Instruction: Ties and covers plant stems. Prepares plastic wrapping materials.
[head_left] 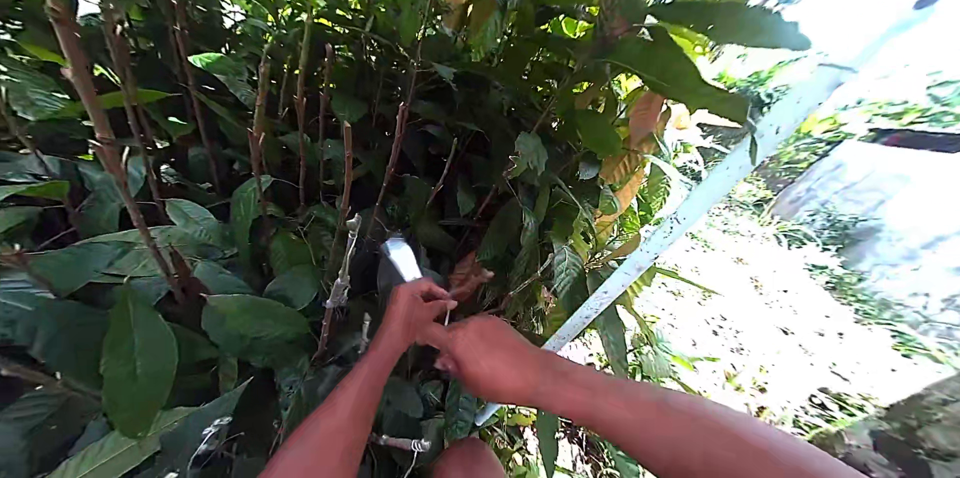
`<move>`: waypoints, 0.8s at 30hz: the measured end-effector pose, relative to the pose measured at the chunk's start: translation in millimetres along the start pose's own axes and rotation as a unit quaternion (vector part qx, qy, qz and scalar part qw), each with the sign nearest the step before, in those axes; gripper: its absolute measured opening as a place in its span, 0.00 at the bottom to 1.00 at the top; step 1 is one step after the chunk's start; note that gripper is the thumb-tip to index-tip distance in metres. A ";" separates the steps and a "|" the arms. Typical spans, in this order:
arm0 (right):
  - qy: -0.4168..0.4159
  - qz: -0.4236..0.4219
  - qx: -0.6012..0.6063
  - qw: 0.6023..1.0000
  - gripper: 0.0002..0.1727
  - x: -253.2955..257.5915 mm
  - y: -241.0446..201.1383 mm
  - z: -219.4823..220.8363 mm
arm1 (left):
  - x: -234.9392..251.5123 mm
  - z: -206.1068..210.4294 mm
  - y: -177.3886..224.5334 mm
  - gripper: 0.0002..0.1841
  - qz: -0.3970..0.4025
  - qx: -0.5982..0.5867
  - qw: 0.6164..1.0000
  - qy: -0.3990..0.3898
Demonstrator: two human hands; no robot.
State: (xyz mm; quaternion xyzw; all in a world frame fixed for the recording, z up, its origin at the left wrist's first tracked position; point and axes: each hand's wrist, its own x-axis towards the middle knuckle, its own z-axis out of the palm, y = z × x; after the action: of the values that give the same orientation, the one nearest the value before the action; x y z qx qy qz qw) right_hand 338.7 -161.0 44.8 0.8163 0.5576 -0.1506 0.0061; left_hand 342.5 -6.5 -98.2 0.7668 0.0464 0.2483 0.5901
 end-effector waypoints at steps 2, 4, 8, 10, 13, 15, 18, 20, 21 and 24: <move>0.025 -0.022 0.107 0.994 0.17 16.3 15.7 -33.7 | -9.2 14.6 6.1 0.14 0.019 0.038 0.998 -0.047; 0.025 0.040 0.061 0.997 0.19 29.5 70.3 -48.1 | -11.6 19.4 -3.0 0.10 0.036 0.061 0.994 -0.082; -0.044 0.098 -0.056 0.993 0.17 18.6 96.2 3.4 | -3.7 -17.9 -6.1 0.07 0.049 0.069 0.996 0.024; -0.016 0.090 0.050 0.995 0.16 11.6 107.8 24.3 | 1.3 -23.1 -5.1 0.07 0.014 0.046 0.998 0.049; 0.025 0.068 0.083 0.994 0.16 4.0 67.8 28.2 | 10.7 -8.5 5.0 0.08 -0.053 -0.007 0.997 0.060; 0.012 0.011 0.074 0.997 0.19 -0.6 23.0 15.5 | 4.9 11.9 12.6 0.10 -0.049 0.017 0.998 0.019; -0.006 -0.013 0.152 0.988 0.20 11.7 51.2 -30.2 | -12.2 31.6 9.6 0.17 -0.001 0.116 0.990 -0.081; 0.017 0.065 0.039 0.997 0.21 11.6 93.9 -29.7 | -13.5 23.8 11.4 0.11 0.009 0.135 0.987 -0.089; 0.029 0.100 -0.032 0.994 0.21 7.7 94.6 -18.5 | -9.8 14.1 12.5 0.10 0.017 0.124 0.991 -0.054; 0.042 0.073 -0.049 0.995 0.16 -8.3 34.9 5.0 | -4.7 4.8 21.1 0.09 0.000 0.113 0.993 0.012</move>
State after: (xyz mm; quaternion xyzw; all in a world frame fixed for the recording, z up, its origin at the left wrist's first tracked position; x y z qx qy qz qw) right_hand 366.6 -182.6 36.6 0.8593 0.5027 -0.0881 0.0336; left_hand 335.8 -18.8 -81.0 0.8257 0.0813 0.2504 0.4989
